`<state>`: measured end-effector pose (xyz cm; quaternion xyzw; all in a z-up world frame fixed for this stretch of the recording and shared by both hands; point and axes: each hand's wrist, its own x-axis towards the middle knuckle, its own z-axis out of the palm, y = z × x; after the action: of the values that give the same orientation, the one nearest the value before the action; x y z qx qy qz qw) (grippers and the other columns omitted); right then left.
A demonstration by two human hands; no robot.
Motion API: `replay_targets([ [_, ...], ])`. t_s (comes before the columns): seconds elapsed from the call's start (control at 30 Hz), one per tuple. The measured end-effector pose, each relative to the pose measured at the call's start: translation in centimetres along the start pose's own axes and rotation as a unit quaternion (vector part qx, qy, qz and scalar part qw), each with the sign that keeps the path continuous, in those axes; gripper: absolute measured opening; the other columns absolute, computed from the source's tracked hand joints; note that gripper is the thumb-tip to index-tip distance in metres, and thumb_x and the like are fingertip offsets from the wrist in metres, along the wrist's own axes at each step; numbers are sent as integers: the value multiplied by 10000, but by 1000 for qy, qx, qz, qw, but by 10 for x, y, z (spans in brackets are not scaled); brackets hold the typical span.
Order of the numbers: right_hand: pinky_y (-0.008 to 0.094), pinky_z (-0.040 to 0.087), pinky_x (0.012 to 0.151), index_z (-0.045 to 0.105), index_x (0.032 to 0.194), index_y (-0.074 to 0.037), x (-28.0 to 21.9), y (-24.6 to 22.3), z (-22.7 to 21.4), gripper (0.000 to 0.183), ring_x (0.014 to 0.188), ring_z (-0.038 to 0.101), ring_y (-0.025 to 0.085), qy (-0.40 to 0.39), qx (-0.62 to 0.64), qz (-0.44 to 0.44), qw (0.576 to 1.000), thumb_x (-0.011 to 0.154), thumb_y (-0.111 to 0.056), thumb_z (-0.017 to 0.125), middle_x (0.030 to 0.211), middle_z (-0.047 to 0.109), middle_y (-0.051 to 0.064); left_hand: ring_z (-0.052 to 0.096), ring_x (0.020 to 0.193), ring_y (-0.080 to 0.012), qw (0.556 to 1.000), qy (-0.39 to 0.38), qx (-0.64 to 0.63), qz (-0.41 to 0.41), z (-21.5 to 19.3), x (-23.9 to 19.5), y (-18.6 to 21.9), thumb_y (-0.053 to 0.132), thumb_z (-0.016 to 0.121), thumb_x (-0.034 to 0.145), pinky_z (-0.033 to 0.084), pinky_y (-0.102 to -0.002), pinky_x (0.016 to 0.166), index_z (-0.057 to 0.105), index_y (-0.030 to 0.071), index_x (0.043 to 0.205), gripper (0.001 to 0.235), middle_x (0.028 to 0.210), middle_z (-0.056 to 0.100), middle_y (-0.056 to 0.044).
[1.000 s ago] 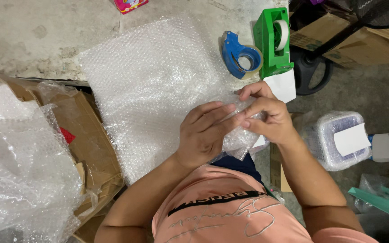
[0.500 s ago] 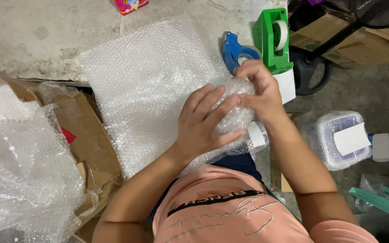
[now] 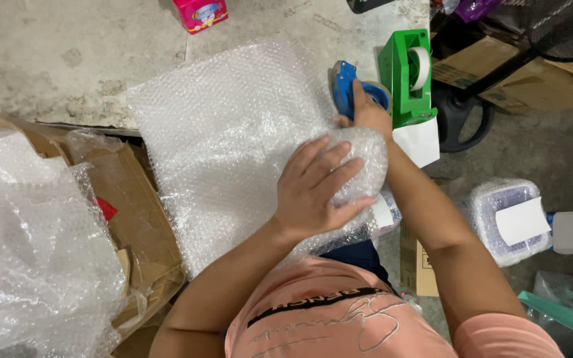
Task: The person wraps a pink bottle and a pink container in bubble wrap and secures them with tape.
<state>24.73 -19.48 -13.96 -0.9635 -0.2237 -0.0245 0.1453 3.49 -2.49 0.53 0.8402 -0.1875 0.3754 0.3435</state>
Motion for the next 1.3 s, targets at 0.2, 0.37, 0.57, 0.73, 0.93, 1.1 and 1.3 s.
replay_targets([
  [0.2,488,543,877,211,1581,-14,9,-10,-2,1074,867,715,390,-69,-72,99,990,782,-383,826,1038,709,224,537,1346,-334,1000,14,-6,3,1,-4,9,453,882,851,492,-511,1150,647,145,1274,573,1395,586,-72],
  [0.37,476,572,854,522,1569,-164,-3,-7,-47,566,1006,689,398,120,76,-33,989,1037,-225,704,1225,660,261,486,1387,-314,1000,5,17,-14,2,-10,15,439,882,845,352,-530,1224,644,160,1292,579,1447,563,-54],
  [0.57,367,529,888,648,1447,-70,-55,-53,-243,535,1021,628,242,87,146,-125,977,989,-262,848,1155,629,145,438,1239,-279,1000,8,5,-17,6,-12,20,386,889,871,335,-523,1176,640,96,1330,597,1292,541,-66],
  [0.73,275,534,758,643,1363,-169,-82,-117,-333,444,834,638,138,-47,329,-14,943,962,-351,696,1017,687,45,449,1237,-286,1000,18,0,15,16,-11,20,321,879,885,372,-488,1161,691,83,1254,477,1260,539,-63],
  [0.93,326,583,685,741,1301,-171,-75,-153,-351,425,710,765,243,-162,-42,-35,985,953,-414,730,885,785,160,457,1224,-265,998,22,24,48,22,-18,19,327,884,901,401,-437,1101,751,108,1160,365,1235,561,-43],
  [1.1,315,609,639,673,1343,-207,-110,-110,-357,439,715,767,221,-184,-58,-29,981,951,-404,671,927,774,153,473,1104,-257,997,37,44,49,34,-10,-13,356,886,855,389,-424,999,745,132,993,298,1055,648,-34],
  [1.3,307,583,608,726,1282,-131,-156,-53,-325,488,673,762,181,-159,64,-134,976,903,-436,683,886,754,82,524,1060,-275,997,42,-66,-28,8,-3,-23,285,900,814,435,-385,985,752,103,999,298,1017,662,-52],
])
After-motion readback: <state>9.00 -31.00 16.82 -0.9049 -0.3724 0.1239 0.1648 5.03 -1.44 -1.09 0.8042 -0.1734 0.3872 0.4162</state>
